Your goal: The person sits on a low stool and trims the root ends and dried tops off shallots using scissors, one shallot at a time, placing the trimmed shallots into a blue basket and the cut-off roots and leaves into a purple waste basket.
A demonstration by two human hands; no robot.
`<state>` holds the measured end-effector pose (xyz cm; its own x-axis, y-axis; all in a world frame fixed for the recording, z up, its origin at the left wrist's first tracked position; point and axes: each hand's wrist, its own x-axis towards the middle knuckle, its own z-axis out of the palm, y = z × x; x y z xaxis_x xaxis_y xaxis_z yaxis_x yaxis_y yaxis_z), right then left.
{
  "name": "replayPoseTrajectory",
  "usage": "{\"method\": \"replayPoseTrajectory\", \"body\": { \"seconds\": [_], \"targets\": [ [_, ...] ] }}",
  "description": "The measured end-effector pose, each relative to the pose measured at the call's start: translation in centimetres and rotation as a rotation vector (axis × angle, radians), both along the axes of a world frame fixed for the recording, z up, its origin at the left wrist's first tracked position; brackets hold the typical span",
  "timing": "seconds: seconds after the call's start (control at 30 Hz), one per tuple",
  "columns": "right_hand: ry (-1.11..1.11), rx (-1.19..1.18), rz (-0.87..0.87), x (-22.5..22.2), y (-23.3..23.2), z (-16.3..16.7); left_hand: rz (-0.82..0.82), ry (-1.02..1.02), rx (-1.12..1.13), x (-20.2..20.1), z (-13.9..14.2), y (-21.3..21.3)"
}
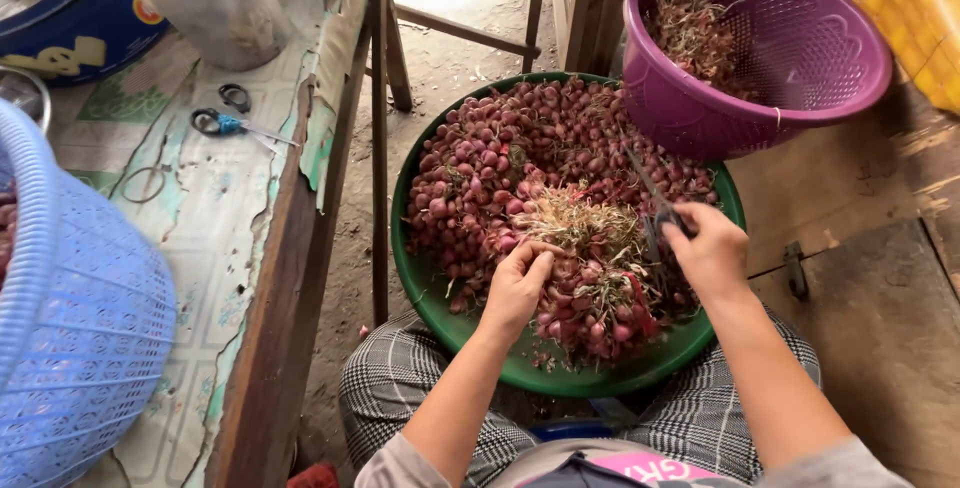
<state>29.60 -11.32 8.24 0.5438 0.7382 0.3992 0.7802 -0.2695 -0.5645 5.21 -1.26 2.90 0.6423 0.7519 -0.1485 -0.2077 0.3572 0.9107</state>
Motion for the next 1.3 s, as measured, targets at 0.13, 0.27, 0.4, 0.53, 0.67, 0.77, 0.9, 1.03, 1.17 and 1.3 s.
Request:
{"method": "replayPoseTrajectory", "body": {
  "seconds": [0.13,0.27,0.4,0.53,0.67,0.77,0.9,1.03,1.17,1.3],
  "targets": [
    [-0.073,0.071,0.128,2.9,1.6,-2.5,-0.042,-0.035,0.01,-0.5,-0.2,-0.3],
    [0.225,-0.068,0.012,4.3,-0.2,-3.6,-0.071,-0.052,-0.07,-0.1,-0.1,-0.6],
    [0.145,-0.271,-0.144,4.0,-2.0,-3.6,-0.122,-0.028,-0.024,0.9,0.2,-1.4],
    [0.151,-0.828,-0.244,0.8,-2.3,-3.7,-0.138,-0.011,-0.077,1.5,0.3,-1.9],
    [-0.046,-0.885,-0.235,-1.8,-2.4,-3.9,-0.123,-0.016,-0.084,1.5,0.2,-1.8],
    [0.016,-0.901,-0.185,-1.5,-2.5,-4.0,-0.122,-0.004,-0.056,1.3,0.2,-1.8],
    [0.05,-0.656,-0.131,-0.5,-3.4,-4.2,-0.1,-0.019,-0.09,1.4,0.0,-1.9],
    [0.118,-0.535,-0.236,0.5,-3.6,-3.5,-0.109,0.055,-0.06,1.7,-0.3,-2.0],
    [0.216,-0.602,-0.424,1.4,-1.5,-2.6,-0.128,0.021,0.005,2.0,-0.5,-2.2],
    [0.114,-0.59,-0.347,1.6,0.0,-2.5,-0.113,0.037,-0.011,1.7,-0.4,-2.2]
  ]
}}
